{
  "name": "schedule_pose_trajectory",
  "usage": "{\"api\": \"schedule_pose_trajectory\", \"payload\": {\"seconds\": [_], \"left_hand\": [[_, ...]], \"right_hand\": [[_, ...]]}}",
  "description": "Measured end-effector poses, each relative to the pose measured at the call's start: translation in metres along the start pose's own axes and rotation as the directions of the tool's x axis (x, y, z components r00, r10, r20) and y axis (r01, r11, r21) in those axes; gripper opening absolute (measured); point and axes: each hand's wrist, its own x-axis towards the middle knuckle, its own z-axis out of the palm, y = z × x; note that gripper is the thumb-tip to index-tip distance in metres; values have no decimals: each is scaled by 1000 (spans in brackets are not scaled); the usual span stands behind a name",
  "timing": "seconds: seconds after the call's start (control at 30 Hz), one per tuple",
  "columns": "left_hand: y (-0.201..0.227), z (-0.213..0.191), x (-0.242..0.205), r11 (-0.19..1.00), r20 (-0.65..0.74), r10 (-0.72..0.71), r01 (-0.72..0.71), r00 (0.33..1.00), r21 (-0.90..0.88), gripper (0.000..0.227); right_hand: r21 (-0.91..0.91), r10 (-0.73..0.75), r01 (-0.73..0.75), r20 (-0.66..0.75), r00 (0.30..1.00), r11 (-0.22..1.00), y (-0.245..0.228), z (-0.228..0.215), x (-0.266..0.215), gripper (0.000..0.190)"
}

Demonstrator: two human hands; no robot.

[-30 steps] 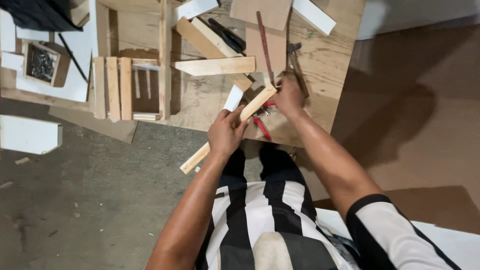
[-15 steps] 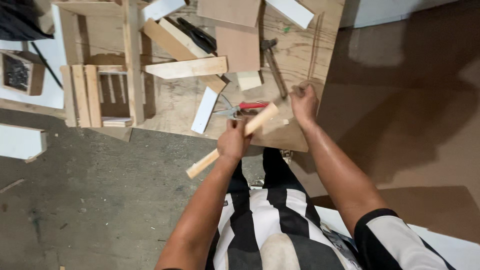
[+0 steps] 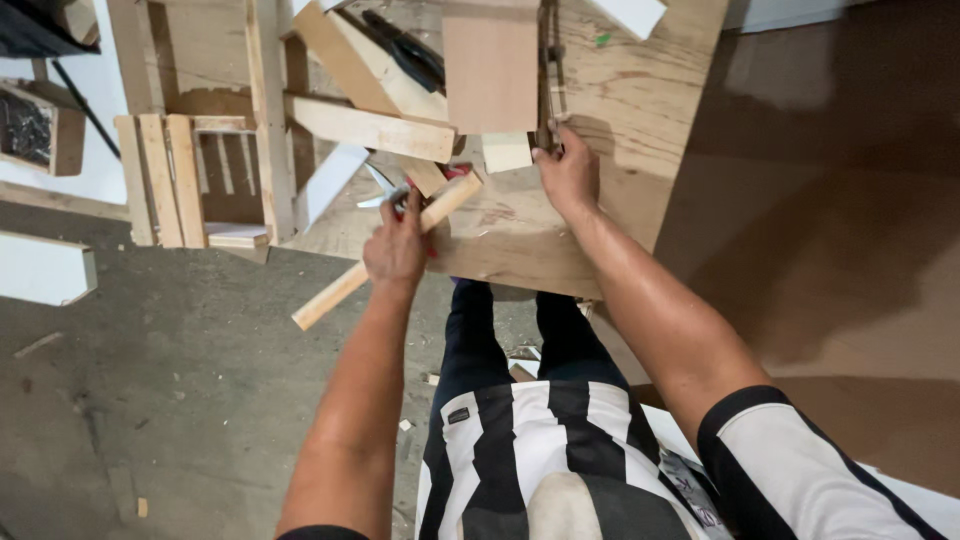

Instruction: The person assembles a small wooden crate using wooden slats and scraps. They align the wood pieces by hand, secure them with nails, and use a hammer to drive the nails into the joints while working over a cluttered workshop floor.

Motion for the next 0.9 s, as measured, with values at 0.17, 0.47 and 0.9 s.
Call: {"api": "schedule_pose_trajectory", "payload": {"seconds": [0.17,0.47,0.9], "left_hand": [[-14,-15,16,1000,68,-13,14,998,-15,58],[26,-48,-26,976,38,-50,57,998,-209,67],[122,-44,-21,927,-59,93,-108,994,-360,50]], "right_hand": [[73,-98,101,-43,994,992,-1,27,22,49],[140,41,-12,-205,978,990,99,-57,-13,31],[531,275,-238,9,961,813,115,-27,-144,26]]}}
